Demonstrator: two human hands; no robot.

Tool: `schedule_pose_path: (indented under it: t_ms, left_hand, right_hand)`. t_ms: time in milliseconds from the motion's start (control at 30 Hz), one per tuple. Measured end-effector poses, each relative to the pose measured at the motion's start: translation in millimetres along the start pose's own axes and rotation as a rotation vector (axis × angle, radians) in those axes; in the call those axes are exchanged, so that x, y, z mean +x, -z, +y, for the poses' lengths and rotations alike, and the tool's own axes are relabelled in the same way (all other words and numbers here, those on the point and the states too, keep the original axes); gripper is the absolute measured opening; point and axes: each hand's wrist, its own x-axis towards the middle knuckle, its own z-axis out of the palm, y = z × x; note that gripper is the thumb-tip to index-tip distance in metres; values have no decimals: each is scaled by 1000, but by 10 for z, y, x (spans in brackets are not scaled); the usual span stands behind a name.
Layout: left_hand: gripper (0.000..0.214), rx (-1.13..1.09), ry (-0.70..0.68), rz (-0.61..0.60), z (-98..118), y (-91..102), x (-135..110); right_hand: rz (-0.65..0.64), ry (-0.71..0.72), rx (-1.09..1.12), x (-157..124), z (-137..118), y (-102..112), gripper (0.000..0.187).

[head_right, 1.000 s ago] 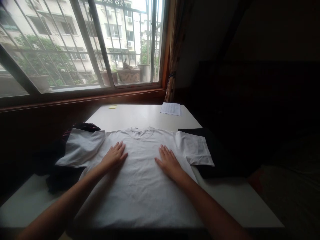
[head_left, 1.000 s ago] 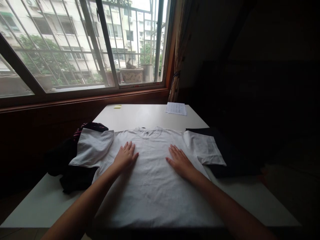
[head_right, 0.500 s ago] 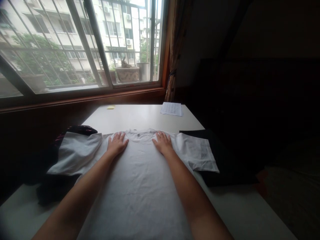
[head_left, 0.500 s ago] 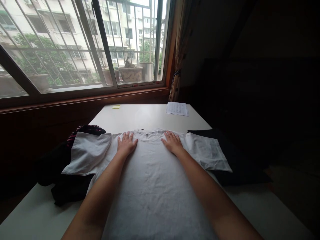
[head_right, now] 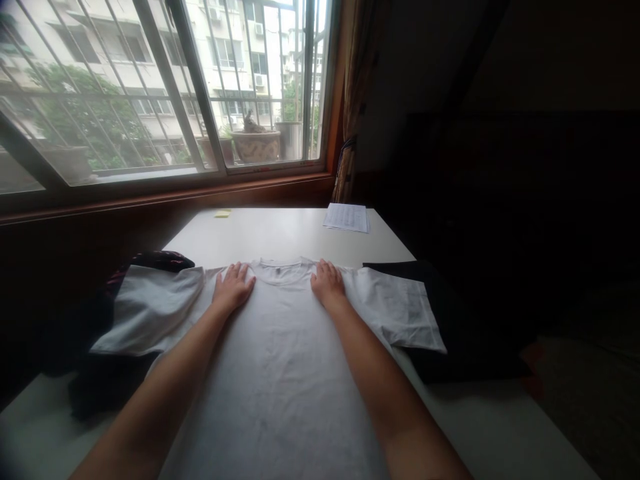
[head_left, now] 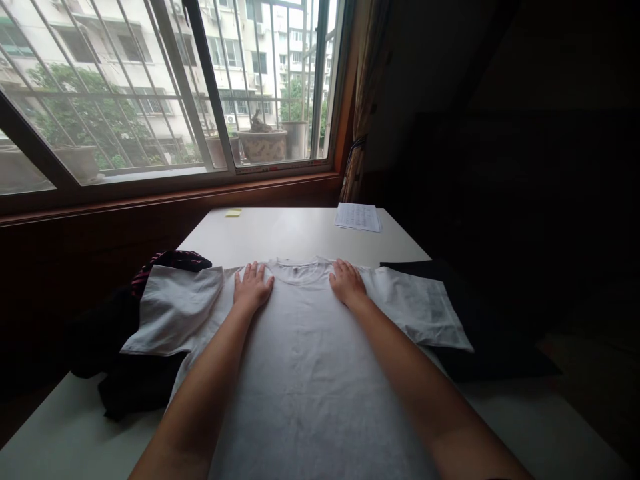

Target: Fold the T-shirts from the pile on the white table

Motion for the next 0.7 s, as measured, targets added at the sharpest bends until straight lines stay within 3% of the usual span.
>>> schedule_pose_path:
  t_ms: [100, 433, 700]
  left_hand:
    - [71, 1, -2, -8, 3, 10, -9]
    - [71, -9, 110, 21, 47, 21, 9]
    - [73, -17, 151, 9, 1, 42, -3]
  right_hand:
    - [-52, 115, 21, 38, -47, 1, 59]
    - [-154, 251, 34, -41, 87, 73, 59]
    - [-181, 145, -2, -79, 135, 102, 69]
